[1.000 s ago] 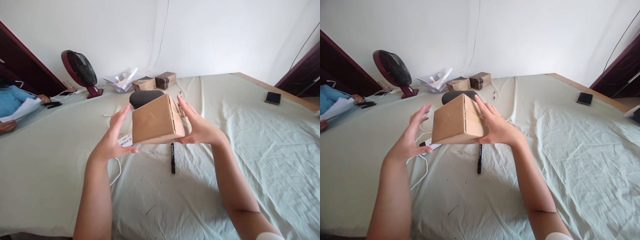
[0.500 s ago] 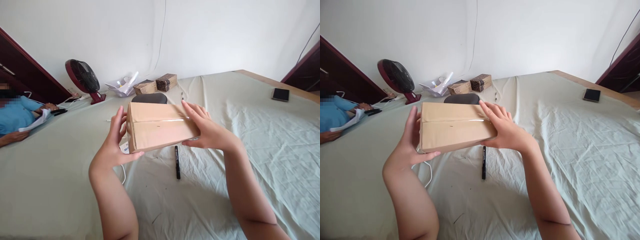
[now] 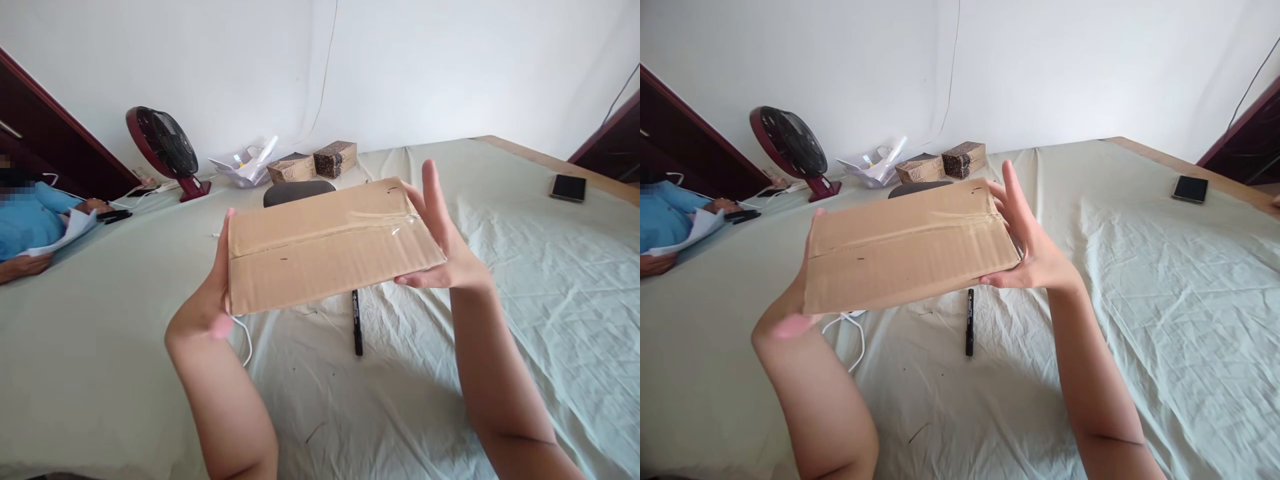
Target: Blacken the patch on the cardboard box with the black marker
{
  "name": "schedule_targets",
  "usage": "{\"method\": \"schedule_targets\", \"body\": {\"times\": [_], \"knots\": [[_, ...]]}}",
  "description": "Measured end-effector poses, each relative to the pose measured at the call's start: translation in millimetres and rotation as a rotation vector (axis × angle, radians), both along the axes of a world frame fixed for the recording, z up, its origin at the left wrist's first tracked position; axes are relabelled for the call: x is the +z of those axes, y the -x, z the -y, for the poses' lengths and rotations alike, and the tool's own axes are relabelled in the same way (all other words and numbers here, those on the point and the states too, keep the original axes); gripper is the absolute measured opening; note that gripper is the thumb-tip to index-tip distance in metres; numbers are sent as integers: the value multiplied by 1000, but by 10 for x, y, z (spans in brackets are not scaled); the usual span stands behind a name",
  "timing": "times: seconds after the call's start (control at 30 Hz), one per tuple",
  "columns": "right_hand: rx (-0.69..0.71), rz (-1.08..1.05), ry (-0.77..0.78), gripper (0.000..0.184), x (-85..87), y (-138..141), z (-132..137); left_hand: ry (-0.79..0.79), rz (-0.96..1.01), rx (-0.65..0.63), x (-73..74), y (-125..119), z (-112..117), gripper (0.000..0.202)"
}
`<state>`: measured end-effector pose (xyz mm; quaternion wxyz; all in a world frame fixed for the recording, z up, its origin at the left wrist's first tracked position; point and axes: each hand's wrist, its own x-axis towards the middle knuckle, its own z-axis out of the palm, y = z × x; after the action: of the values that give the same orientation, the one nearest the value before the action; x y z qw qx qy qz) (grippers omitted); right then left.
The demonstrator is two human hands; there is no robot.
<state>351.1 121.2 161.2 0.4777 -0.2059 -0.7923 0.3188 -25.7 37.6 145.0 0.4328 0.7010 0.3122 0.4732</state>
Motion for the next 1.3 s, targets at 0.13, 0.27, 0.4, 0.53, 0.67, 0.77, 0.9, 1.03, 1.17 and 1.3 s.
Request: {"method": "schedule_targets", "body": {"times": [0.13,0.27,0.4,0.53,0.67,0.77,0.9,1.03,1.17,1.3], "knots": [[33,53,-97,150,-75,12,20,318,329,165,-184,-63,-109,109],[46,127,-159,160,-114,70,38,449,446,181,-277,-124,-258,97],[36,132,-142,151,-84,101,63,372,479,164,-263,-181,-352,88],[28,199,-77,140,-48,73,64,260,461,183,-219,-257,-417,89],[45,174,84,126,-118,71,41,106,420,257,-194,-344,-463,74],[39,123,250,94,-246,132,13,-42,430,328,-169,-396,-468,62],[19,-9,348,72,-346,265,-10,-151,405,393,-121,-435,-451,54],[-61,-145,415,71,-308,331,-6,-163,392,355,-103,-446,-452,45],[-189,-215,375,72,-274,316,-23,-227,301,305,-128,-438,-482,36],[-258,-222,251,67,-237,303,8,-248,267,294,-154,-403,-493,29]]}}
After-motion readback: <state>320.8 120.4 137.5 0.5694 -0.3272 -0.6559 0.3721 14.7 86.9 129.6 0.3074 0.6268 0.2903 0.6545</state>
